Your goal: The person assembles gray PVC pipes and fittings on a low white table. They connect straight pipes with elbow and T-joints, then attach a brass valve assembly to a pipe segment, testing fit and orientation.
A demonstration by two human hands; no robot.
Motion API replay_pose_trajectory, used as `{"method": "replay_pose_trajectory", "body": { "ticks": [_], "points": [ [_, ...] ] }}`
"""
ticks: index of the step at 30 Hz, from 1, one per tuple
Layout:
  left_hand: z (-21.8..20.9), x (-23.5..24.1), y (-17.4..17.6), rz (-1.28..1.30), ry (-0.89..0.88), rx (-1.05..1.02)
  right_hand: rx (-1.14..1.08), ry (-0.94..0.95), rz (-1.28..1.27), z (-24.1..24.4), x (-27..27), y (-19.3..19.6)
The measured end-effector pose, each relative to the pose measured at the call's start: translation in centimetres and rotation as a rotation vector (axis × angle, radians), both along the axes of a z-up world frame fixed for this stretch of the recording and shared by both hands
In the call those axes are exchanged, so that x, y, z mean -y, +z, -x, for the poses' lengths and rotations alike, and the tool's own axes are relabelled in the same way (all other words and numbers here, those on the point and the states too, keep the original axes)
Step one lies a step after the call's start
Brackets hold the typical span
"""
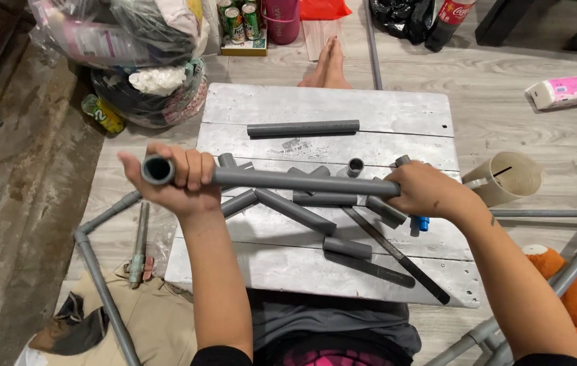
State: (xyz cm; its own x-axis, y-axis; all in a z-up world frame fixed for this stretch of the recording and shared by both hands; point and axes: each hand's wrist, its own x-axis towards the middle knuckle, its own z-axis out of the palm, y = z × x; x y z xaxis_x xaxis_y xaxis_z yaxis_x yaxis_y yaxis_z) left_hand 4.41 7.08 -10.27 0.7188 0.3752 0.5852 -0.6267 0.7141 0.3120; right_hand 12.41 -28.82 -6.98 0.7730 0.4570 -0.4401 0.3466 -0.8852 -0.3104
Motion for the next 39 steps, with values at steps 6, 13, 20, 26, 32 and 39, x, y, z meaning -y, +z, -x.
{"method": "replay_pose_trajectory", "body": {
  "ticks": [6,13,20,26,32,39],
  "points": [
    [-1.1,-4.5,-1.8,0.427,0.144,-0.544,1.410,0.151,0.042,-3.0,7.0,-8.1],
    [0.2,-1.0,-0.2,-0.209,0.466,-0.750,1.164,-0.011,0.129,-3.7,5.7,-5.9],
    [1.6,4.3,-2.5,-1.127,0.588,-0.852,0.873,0.097,0.216,-8.4,3.9,-8.9],
    [5.4,7.2,-3.7,-1.465,0.494,-0.796,0.628,0.155,0.126,-9.5,1.5,-9.1],
    [7.6,7.4,-5.2,-1.614,0.476,-0.686,0.653,0.222,0.125,-11.2,0.5,-10.9],
    [8.1,7.6,-7.9,-1.609,0.527,-0.621,0.651,0.259,0.097,-10.5,-1.0,-10.9]
  ]
}}
